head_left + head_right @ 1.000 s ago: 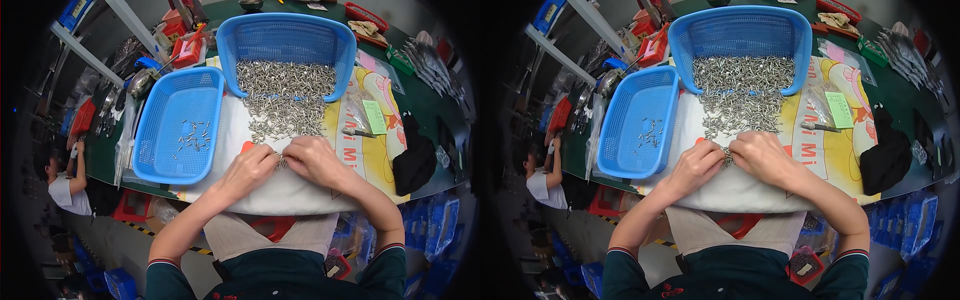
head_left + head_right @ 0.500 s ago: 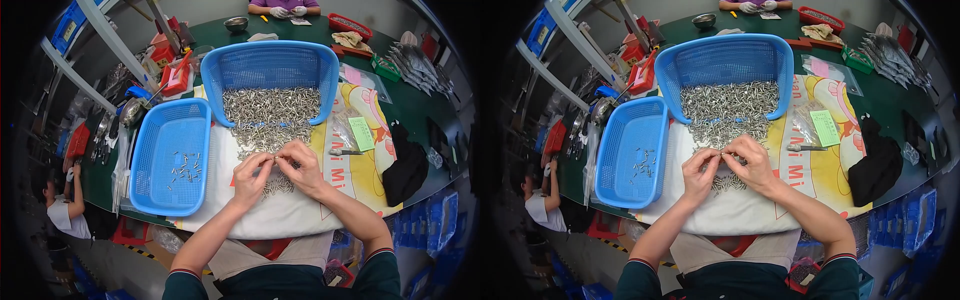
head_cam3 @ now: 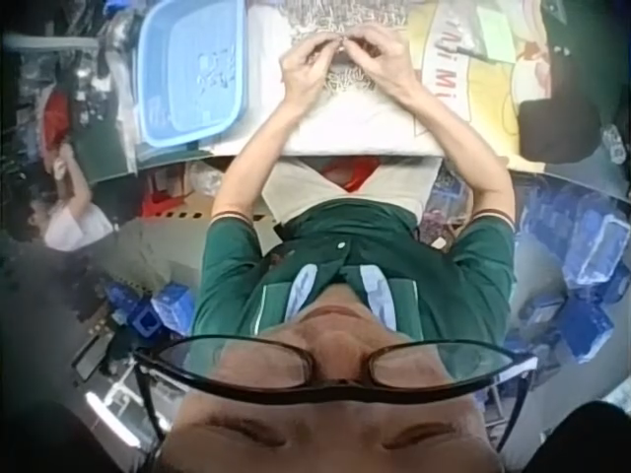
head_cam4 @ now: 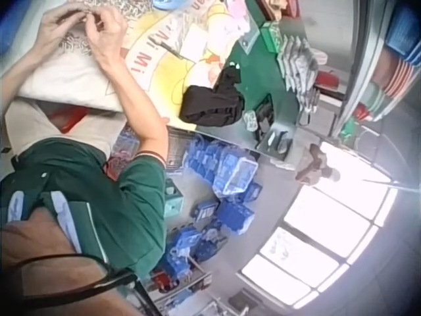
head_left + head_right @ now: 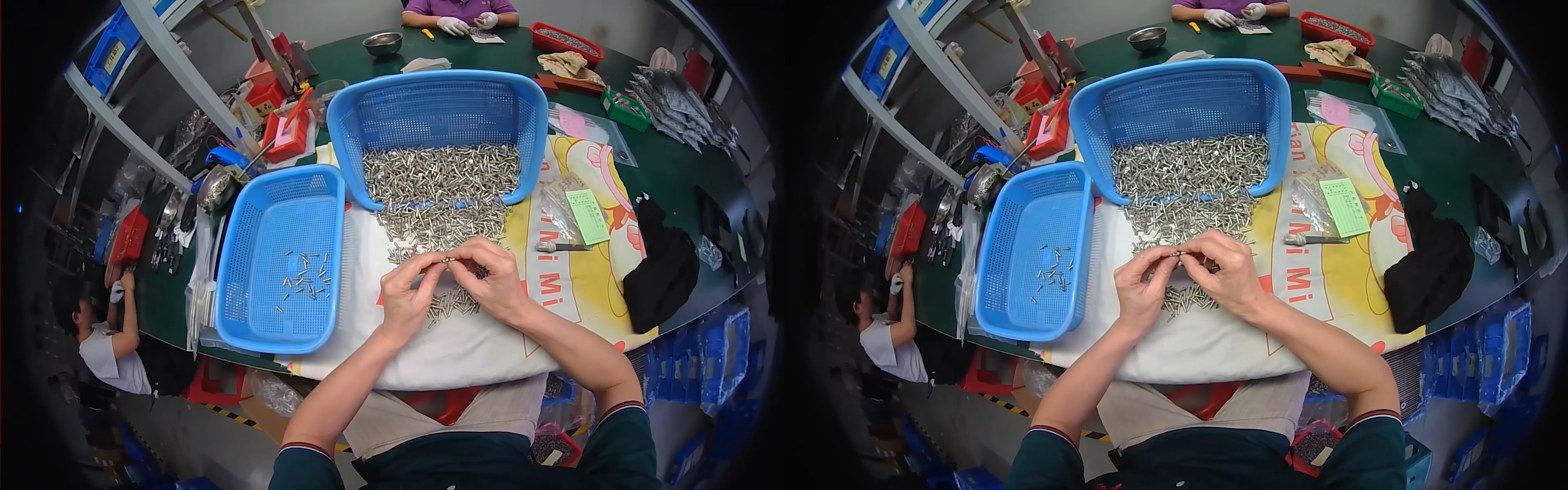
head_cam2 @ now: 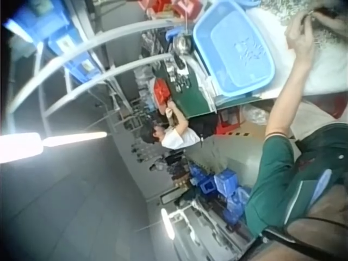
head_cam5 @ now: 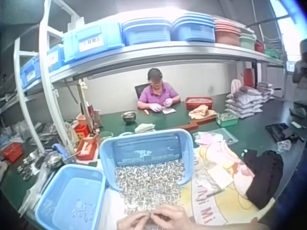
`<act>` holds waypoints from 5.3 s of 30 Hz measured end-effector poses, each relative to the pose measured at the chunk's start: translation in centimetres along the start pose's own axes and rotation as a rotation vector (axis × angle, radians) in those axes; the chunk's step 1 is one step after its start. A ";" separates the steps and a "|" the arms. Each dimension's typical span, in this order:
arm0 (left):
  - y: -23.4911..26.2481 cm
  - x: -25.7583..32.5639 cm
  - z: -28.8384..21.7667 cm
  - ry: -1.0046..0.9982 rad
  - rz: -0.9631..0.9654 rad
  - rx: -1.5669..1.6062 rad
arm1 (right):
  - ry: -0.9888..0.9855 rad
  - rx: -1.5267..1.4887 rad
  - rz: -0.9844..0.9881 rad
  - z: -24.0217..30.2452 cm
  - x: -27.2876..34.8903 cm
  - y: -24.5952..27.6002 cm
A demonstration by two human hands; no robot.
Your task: Sorting and inspecting small metal screws at an industrial workbench.
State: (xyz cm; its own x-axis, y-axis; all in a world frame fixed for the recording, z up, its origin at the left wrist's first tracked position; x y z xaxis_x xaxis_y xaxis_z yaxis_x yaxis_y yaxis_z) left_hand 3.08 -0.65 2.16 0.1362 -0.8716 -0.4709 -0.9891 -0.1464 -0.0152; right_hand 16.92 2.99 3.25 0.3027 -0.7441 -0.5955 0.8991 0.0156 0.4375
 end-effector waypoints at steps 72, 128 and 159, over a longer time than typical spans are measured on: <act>0.1 0.3 1.4 0.808 0.097 0.617 | -0.553 -0.169 0.349 -0.9 0.5 0.1; 1.0 1.0 1.3 0.999 0.152 1.011 | -0.406 -0.235 0.267 -1.1 1.0 -0.4; 3.8 5.4 -5.1 -0.125 0.270 -0.675 | 0.129 0.254 0.692 1.9 1.2 0.3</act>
State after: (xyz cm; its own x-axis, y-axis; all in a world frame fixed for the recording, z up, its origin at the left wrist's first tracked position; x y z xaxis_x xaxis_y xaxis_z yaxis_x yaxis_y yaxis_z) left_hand 0.30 -8.30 4.07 -0.1546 -0.8639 -0.4794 -0.7325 -0.2254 0.6423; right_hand 16.98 0.85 3.92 0.8217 -0.5354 -0.1953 0.3937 0.2856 0.8737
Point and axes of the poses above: each hand's wrist, its own x-axis away from the middle knuckle, its own y-axis out of the back of the hand, z = x × y, the point moved 4 cm from there along -x, towards the middle knuckle, and after that the axes turned 12 degrees about x, right-handed, at the moved point
